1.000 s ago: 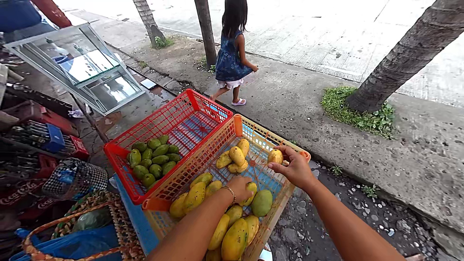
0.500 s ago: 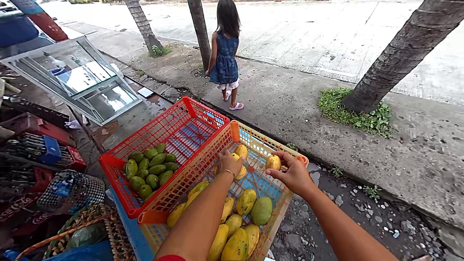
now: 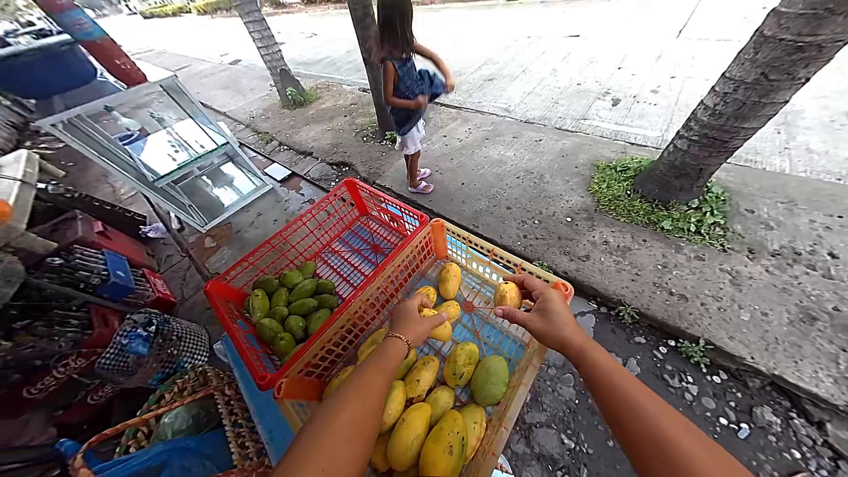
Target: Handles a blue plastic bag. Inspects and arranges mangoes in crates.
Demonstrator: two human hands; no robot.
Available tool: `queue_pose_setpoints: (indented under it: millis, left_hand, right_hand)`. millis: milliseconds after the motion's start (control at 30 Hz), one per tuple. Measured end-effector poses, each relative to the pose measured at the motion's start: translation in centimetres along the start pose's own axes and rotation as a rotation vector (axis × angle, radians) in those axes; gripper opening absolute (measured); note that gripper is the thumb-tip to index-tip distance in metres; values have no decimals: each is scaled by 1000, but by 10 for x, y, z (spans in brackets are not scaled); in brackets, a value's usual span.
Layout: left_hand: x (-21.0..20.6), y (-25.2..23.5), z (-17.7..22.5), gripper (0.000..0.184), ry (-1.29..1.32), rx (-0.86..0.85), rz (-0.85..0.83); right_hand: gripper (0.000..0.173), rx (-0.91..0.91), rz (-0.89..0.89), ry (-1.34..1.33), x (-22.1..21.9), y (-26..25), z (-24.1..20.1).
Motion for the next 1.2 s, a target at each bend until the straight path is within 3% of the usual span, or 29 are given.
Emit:
queue_pose_setpoints:
  millis: [133,267,367,500,667,767,933,1067,1200]
  left_hand:
    - [-17,1,-1,59,-196,71,-132]
    - [-14,6,16,29,-456,7,-35]
    - [-17,2,15,31,-404,-163,21]
    - [-32,-2,12,57,-401,-148,-71]
    - [-30,-10,3,52,-163,-13,-91]
    - [-29,-10,6,52,-167,58,-148]
    - [-23,-12,5,48,-106,9,-66]
    - [-16,-9,16,45,-276,-28,-137]
    - [-28,-8,16,60,-335,-157,-186]
  right_hand:
    - [63,-12,-3,8,0,1,-2]
    - [62,-6,-3,22,0,2,-3]
    - [61,4,3,17,2,2,-3]
    - [62,-5,3,1,1,2,-2]
    - [62,6,11,-2,2,2,-3]
    - [62,7,2,-17,2,3,-3]
    - [60,14,-19,-2,0,2,-4]
    - [61,17,-59,48,-1,1,-3]
    - [63,34,-98,127,-3,0,-2]
Point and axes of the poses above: each hand's wrist, its own y-axis away from the middle knuckle, its own x-axis out of the back of the hand, z = x × y, the point moved 2 cm from there along -y, towards the middle knuckle, and after that the axes turned 14 degrees about -y, right-handed, at the moved point
